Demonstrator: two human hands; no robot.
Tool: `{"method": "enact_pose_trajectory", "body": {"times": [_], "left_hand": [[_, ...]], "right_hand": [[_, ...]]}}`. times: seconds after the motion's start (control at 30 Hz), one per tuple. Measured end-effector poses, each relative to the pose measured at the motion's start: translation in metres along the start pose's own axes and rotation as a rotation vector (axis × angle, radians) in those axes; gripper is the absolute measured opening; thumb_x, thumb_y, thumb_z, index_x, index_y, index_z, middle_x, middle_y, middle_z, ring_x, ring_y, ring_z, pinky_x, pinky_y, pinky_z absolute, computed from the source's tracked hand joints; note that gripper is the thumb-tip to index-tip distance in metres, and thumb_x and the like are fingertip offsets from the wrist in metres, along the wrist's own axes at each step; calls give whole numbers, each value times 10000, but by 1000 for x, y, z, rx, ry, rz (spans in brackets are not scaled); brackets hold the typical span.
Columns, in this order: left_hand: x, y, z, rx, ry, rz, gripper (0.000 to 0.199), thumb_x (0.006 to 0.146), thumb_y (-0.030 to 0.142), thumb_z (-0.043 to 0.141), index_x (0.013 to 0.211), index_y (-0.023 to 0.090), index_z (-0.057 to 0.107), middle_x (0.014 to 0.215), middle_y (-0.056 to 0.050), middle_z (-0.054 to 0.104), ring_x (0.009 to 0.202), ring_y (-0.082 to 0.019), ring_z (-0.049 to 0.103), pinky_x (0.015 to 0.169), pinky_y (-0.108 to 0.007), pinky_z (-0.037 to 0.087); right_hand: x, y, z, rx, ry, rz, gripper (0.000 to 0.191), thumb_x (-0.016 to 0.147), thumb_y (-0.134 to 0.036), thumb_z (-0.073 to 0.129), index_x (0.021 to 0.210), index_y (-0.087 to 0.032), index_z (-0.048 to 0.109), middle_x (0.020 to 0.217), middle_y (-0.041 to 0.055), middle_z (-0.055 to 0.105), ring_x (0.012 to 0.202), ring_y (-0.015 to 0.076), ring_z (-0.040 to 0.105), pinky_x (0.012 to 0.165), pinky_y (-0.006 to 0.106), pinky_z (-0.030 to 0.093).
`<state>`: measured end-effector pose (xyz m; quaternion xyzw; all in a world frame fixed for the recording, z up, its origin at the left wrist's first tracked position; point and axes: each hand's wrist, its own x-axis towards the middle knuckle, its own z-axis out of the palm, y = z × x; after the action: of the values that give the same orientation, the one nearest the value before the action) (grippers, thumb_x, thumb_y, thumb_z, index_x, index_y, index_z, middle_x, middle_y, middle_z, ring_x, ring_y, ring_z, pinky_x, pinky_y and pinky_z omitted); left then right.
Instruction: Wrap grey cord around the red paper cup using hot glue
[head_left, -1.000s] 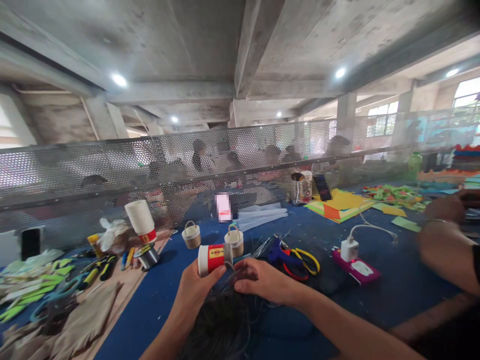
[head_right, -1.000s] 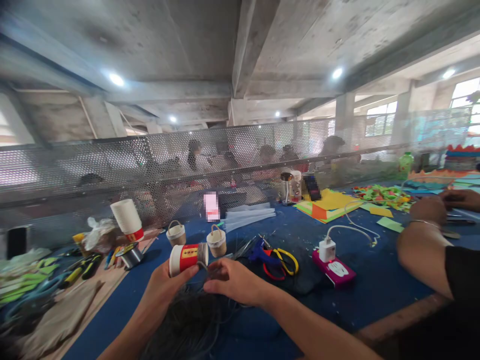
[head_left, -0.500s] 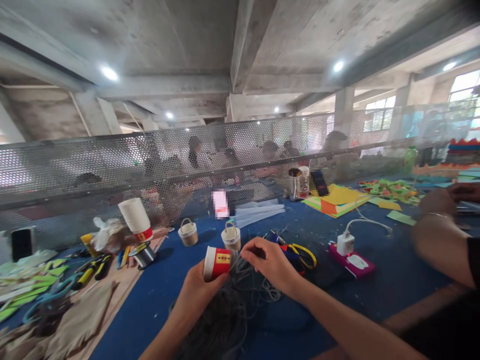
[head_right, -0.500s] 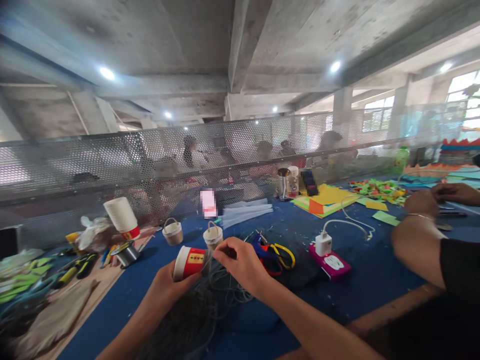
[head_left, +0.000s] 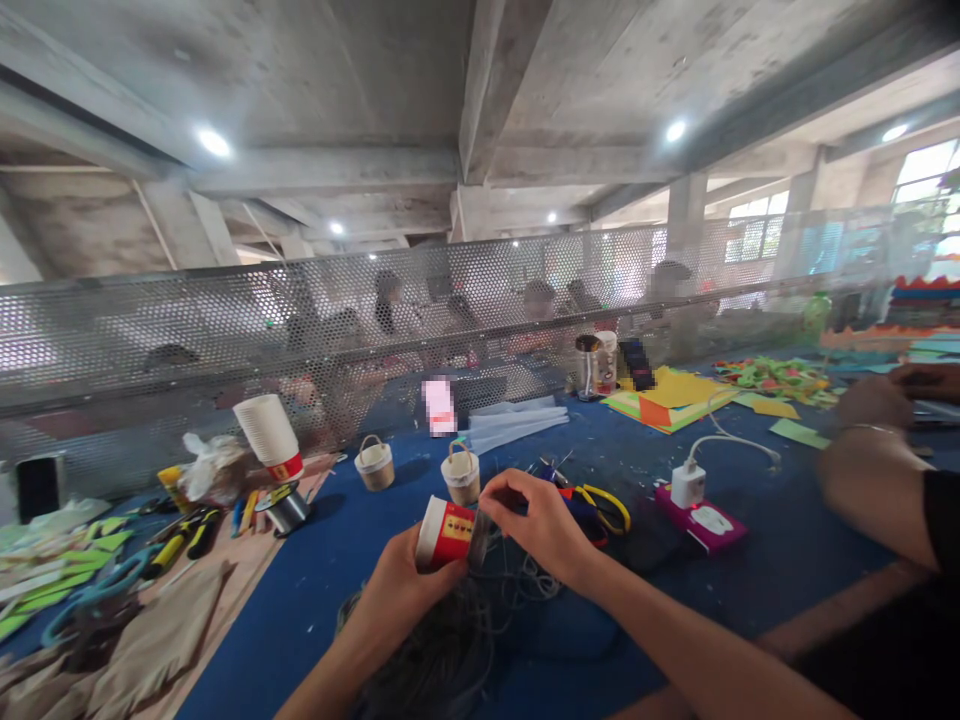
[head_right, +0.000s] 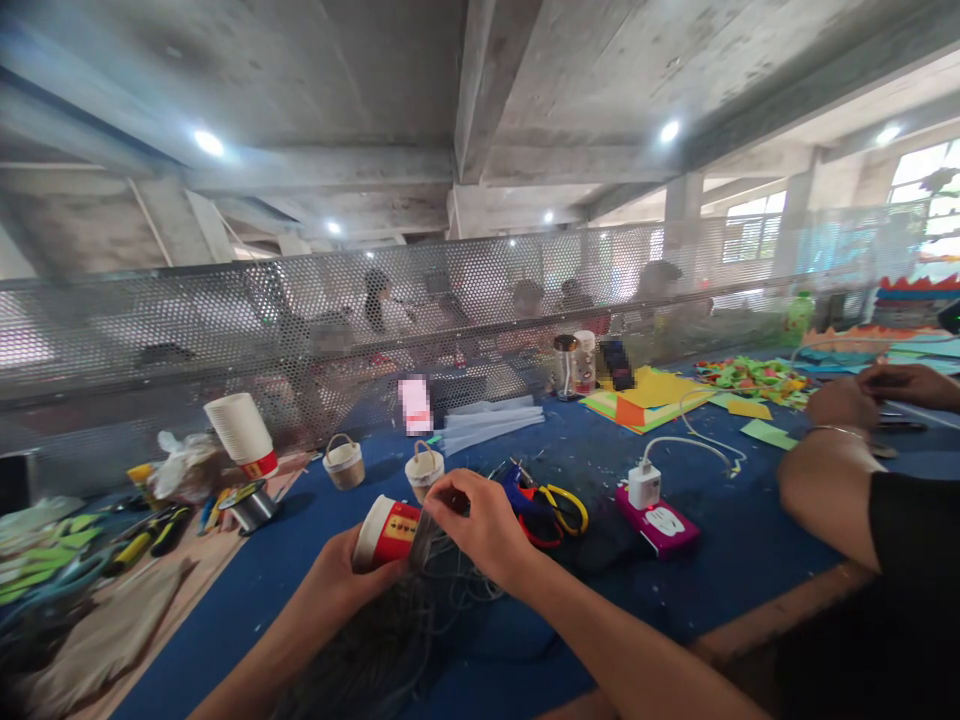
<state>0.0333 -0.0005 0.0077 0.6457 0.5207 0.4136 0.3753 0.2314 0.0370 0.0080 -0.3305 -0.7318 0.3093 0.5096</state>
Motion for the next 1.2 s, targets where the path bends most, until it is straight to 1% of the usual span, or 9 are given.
{"method": "enact_pose_trajectory", "body": {"times": [0.17, 0.47, 0.6, 0.83, 0.97, 1.07, 1.2], "left_hand": [[0, 1, 0, -39, -52, 7, 232, 675, 261, 735, 849, 125, 666, 694, -16, 696, 596, -163, 595, 566, -246, 453], [-3, -3, -2, -59, -83, 13, 233, 694, 249, 735, 882, 126, 676, 755, -37, 728, 649, -183, 628, 619, -272, 483], [-5, 1, -1, -65, -95, 25, 235, 699, 249, 737, 891, 126, 680, 786, -47, 741, 691, -196, 644, 643, -276, 493], [-7, 7, 1, -94, -111, 28, 235, 706, 243, 743, 898, 123, 679, 786, -46, 743, 693, -191, 644, 645, -261, 493], [-9, 5, 0, -81, -94, 33, 215, 717, 223, 732, 905, 133, 678, 821, -45, 751, 720, -193, 651, 669, -264, 501], [-10, 2, 0, -66, -104, 44, 194, 733, 212, 716, 907, 137, 678, 828, -41, 755, 723, -192, 652, 676, -266, 503], [-10, 0, 1, -44, -98, 63, 211, 738, 210, 712, 937, 146, 682, 848, -38, 761, 743, -198, 660, 696, -275, 514]], "right_hand": [[0, 3, 1, 35, -9, 37, 83, 877, -250, 593, 866, -195, 655, 774, -16, 625, 675, 119, 569, 654, 223, 452], [4, 9, 0, 153, -40, 117, 56, 843, -245, 611, 844, -189, 615, 697, -31, 579, 576, 108, 540, 564, 224, 449], [6, 11, 0, 193, -58, 152, 61, 818, -241, 629, 818, -182, 613, 701, -24, 585, 603, 116, 548, 564, 225, 448], [6, 4, -3, 267, -80, 217, 65, 779, -230, 649, 774, -172, 619, 697, -22, 587, 632, 126, 565, 590, 234, 445], [7, 1, -5, 302, -74, 241, 50, 767, -212, 646, 767, -165, 629, 686, -24, 588, 643, 128, 564, 609, 236, 435], [6, 0, -5, 333, -85, 261, 52, 757, -207, 654, 769, -160, 637, 676, -26, 590, 641, 126, 560, 614, 236, 425], [6, -2, -5, 383, -91, 307, 61, 739, -208, 668, 752, -155, 642, 667, -29, 591, 637, 122, 551, 613, 233, 407]]}}
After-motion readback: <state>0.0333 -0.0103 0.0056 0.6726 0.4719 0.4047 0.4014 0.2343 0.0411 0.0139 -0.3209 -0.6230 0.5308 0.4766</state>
